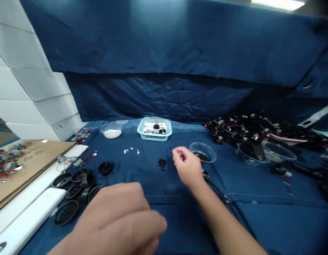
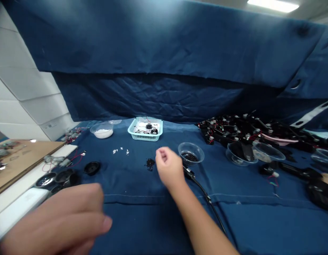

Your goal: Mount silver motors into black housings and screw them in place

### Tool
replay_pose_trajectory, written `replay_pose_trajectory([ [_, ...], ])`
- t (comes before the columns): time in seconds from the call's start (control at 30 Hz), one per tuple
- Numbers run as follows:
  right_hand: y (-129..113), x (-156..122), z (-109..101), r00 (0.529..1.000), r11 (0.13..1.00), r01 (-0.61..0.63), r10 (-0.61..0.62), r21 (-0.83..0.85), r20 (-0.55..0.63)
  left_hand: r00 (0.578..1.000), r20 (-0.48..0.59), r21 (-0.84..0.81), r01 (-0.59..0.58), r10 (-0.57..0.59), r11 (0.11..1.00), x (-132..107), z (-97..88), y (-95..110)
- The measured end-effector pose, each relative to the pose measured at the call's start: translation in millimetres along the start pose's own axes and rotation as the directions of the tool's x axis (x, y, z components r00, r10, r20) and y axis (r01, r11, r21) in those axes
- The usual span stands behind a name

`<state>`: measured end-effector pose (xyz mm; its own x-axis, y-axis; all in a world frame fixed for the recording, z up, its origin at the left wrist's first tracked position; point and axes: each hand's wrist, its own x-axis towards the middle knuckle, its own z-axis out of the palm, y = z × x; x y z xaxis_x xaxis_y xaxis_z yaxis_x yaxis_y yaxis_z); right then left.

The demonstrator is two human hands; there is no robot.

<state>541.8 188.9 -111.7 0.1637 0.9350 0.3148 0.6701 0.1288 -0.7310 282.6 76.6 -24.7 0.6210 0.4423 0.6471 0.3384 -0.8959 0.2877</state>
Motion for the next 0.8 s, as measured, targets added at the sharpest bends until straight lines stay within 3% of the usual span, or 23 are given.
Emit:
replay_pose_trajectory([
  [0.07,-11.0,51.5,-18.8,0.999,0.997,0.012,-0.014,-0.072,-0.030,0.982,-0.188,-0.057,-0.004,-0.007,0.998,-1.2,32.2,-33.4],
  [0.1,-14.5,81.7,-25.1,0.999,0.993,0.020,-0.023,-0.117,-0.026,0.975,-0.216,-0.042,0.050,-0.057,0.998,-3.7,51.1,-51.8],
  [0.2,-14.4,170.7,-27.0,0.996,0.961,0.050,-0.028,-0.272,0.084,0.985,-0.049,0.003,0.167,-0.166,0.986,-16.3,102.7,-98.6],
  [0.27,-6.4,216.9,-16.8,0.976,0.933,0.082,-0.005,-0.350,0.217,0.965,0.078,-0.009,0.253,-0.252,0.967,-24.8,123.0,-115.6],
  [0.37,10.1,262.3,5.9,0.900,0.902,0.115,0.082,-0.415,0.428,0.905,0.227,-0.003,0.370,-0.360,0.929,-31.1,132.8,-123.7],
  [0.47,22.1,292.6,28.7,0.806,0.886,0.136,0.162,-0.443,0.570,0.847,0.303,0.003,0.457,-0.436,0.889,-30.5,134.2,-126.0],
  [0.67,25.2,334.7,62.5,0.690,0.849,0.235,0.198,-0.474,0.696,0.782,0.366,-0.022,0.548,-0.504,0.836,-28.2,140.3,-132.9],
  [0.8,24.7,340.1,73.5,0.657,0.833,0.273,0.205,-0.482,0.726,0.786,0.360,-0.048,0.553,-0.502,0.832,-28.4,142.0,-135.0],
])
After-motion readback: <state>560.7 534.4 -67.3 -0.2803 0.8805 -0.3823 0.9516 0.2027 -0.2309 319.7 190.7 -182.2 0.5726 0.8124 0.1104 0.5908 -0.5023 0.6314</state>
